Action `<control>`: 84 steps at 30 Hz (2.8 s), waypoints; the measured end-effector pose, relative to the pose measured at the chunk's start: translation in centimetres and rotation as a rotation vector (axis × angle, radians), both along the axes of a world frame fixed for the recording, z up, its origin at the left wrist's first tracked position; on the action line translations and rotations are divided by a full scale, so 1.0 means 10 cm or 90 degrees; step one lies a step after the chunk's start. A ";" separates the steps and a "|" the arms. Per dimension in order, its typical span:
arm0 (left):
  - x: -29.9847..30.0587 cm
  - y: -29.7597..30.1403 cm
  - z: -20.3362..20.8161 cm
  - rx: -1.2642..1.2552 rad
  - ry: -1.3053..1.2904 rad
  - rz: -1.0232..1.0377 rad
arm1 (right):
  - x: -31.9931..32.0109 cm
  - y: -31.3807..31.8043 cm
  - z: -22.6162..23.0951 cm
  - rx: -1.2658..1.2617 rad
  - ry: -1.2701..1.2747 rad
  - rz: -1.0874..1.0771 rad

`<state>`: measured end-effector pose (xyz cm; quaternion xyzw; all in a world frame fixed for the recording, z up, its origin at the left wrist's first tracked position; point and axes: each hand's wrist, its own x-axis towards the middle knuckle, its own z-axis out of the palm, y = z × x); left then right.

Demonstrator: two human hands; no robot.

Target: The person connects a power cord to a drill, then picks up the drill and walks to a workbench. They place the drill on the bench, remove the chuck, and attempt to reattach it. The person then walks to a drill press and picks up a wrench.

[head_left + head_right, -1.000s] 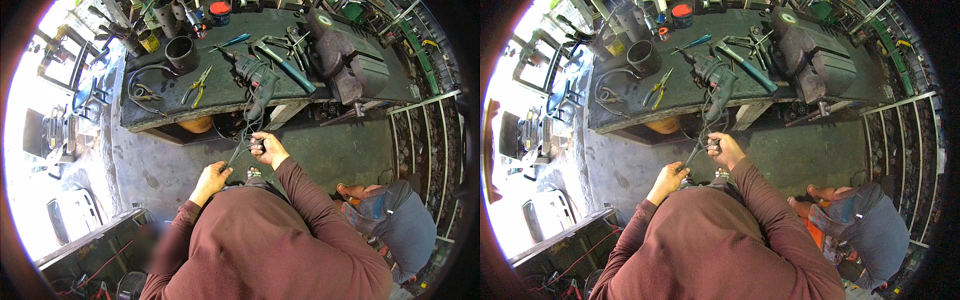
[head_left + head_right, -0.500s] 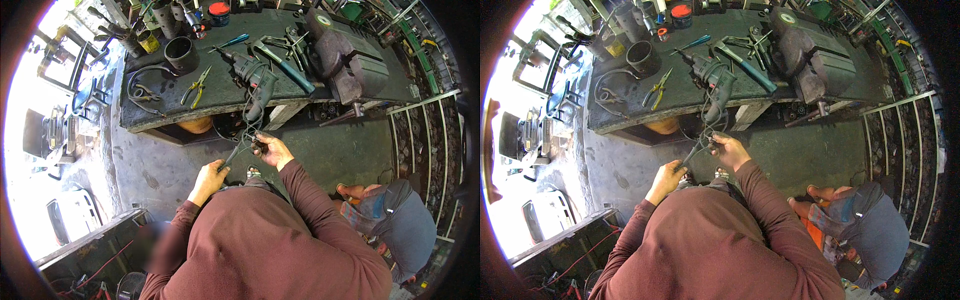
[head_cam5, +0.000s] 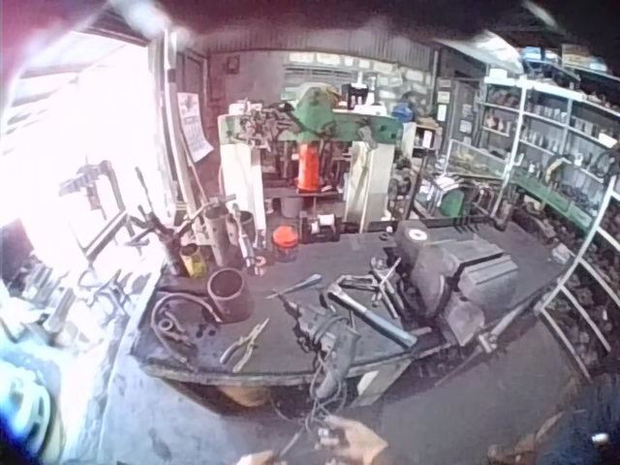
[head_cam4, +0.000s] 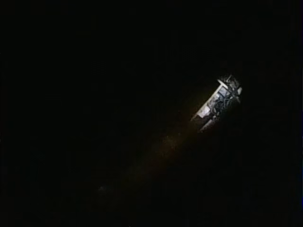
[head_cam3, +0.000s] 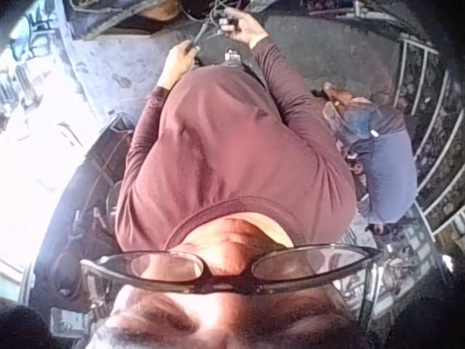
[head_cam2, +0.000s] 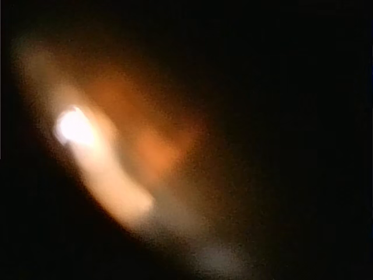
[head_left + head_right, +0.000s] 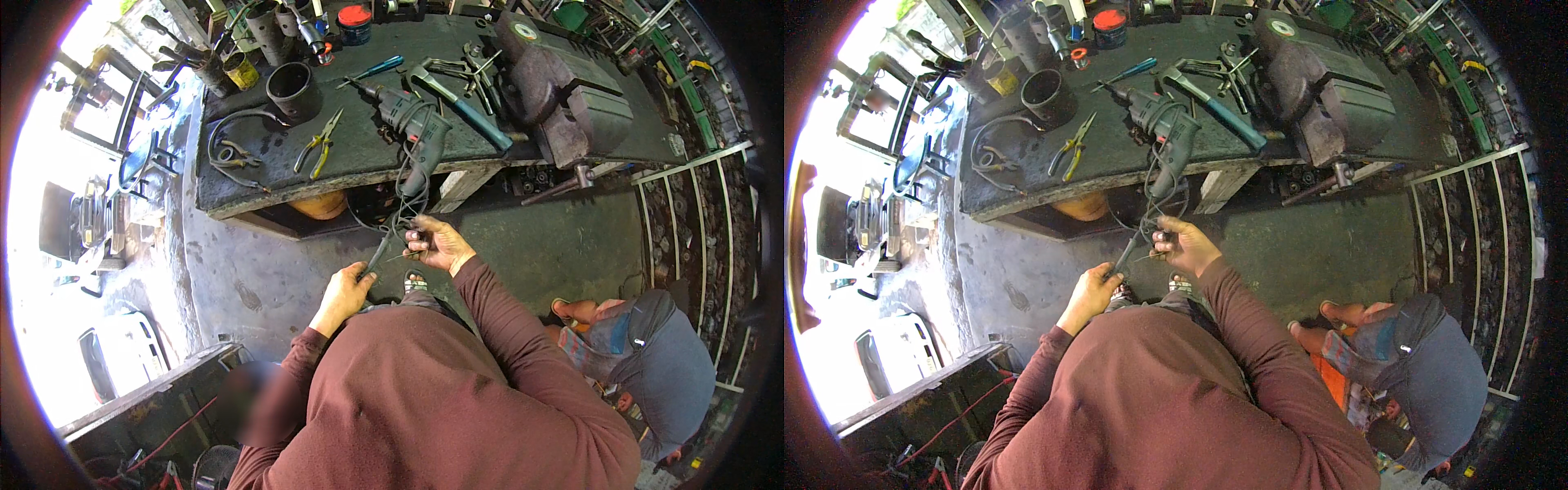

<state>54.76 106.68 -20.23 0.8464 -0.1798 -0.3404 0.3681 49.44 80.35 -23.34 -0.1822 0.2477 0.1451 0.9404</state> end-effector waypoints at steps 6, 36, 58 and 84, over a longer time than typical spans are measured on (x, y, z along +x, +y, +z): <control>0.00 0.02 -0.01 0.016 -0.015 0.039 | 0.00 -0.05 0.00 -0.076 0.018 0.016; 0.38 0.27 0.08 0.065 -0.110 0.015 | 0.22 -0.03 -0.33 -0.223 0.059 -0.075; 0.58 -0.45 -0.10 0.042 -0.192 -0.012 | 0.00 -0.09 -0.08 -0.415 0.101 -0.143; 1.76 -1.64 -0.17 -0.057 0.049 -0.156 | 0.20 -0.44 0.14 -0.522 0.061 -0.022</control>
